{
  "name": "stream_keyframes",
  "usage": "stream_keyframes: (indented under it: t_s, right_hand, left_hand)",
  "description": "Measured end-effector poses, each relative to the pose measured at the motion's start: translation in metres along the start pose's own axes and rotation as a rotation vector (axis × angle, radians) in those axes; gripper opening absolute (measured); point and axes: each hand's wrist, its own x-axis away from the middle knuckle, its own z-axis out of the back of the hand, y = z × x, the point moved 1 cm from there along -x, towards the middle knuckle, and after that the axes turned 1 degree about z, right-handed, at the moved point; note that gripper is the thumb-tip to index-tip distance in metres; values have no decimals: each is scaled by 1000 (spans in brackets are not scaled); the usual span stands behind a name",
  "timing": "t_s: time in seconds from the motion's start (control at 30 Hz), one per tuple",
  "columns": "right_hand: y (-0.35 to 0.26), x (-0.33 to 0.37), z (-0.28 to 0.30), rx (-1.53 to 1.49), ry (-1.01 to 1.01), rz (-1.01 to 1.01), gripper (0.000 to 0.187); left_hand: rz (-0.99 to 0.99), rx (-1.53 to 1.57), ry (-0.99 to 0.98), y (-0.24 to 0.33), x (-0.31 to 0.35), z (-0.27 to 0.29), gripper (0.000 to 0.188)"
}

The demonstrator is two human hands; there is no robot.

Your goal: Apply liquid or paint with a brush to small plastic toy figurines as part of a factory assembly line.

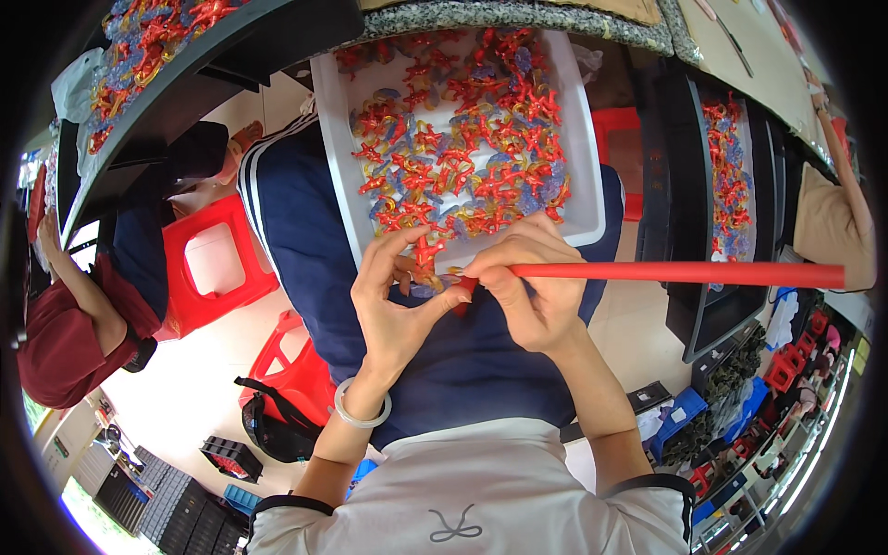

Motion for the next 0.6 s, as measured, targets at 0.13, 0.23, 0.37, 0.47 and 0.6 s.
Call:
stream_keyframes:
  t_s: [0.13,0.23,0.37,0.47,0.6]
  right_hand:
    - [0,-1,-8,-170,68,-83,37]
    - [0,0,-3,-110,23,-100,36]
    - [-6,-6,-10,-231,11,-56,34]
    - [-1,-5,-5,-55,-25,-8,17]
    - [-11,-8,-10,-229,-3,-48,18]
  left_hand:
    - [-90,-70,67,5,-1,-1,67]
    - [-100,-76,75,3,0,-2,66]
    - [-150,-143,55,8,0,-3,63]
    - [-117,-137,47,9,0,-2,63]
    - [-119,-121,53,7,2,-3,63]
